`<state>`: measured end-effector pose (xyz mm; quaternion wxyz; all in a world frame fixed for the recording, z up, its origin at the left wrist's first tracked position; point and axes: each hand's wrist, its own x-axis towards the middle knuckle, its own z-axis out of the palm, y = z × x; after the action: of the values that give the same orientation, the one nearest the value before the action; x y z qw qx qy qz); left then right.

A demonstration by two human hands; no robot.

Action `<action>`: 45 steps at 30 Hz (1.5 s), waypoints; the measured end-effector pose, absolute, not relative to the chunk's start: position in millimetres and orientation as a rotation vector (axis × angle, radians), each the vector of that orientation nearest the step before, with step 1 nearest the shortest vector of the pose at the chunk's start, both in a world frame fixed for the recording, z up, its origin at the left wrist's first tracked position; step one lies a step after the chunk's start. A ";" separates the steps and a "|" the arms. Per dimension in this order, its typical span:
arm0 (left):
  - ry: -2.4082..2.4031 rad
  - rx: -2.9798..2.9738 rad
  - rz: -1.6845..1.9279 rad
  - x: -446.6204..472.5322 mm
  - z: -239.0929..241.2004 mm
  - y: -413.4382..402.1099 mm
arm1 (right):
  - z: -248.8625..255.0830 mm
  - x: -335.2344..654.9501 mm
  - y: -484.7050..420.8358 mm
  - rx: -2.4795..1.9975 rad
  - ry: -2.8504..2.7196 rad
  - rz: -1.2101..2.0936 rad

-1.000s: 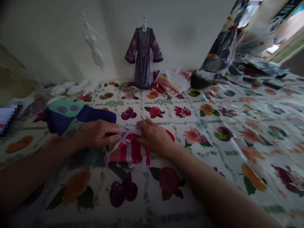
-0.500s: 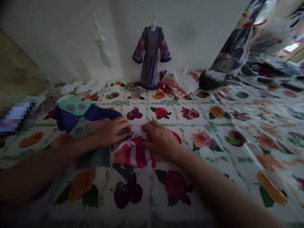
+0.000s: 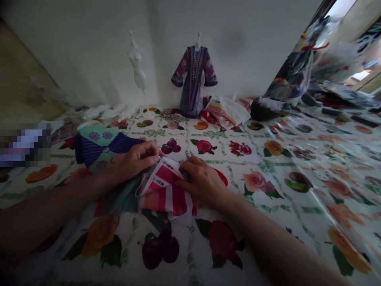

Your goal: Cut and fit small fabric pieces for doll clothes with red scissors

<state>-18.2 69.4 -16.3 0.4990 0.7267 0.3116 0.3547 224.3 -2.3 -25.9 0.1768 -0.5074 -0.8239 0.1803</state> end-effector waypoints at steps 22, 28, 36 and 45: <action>0.752 1.431 0.889 -13.9 -27.1 74.5 | -15.4 209.6 -5.2 -1.017 -1.189 1.634; 0.906 1.626 0.899 -12.6 -23.9 72.8 | -29.4 213.4 -1.7 -0.916 -1.021 1.647; 0.673 1.667 0.582 -15.5 -10.6 63.9 | -25.6 210.5 -6.1 -0.950 -1.116 1.637; 0.642 1.380 0.707 -17.7 -21.5 69.4 | -13.5 208.9 -7.9 -1.017 -1.447 1.629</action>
<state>-17.7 69.4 -21.5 0.6680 0.6120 0.2845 0.3136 208.9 -7.9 -13.5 0.3603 -0.3947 -0.5613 0.6319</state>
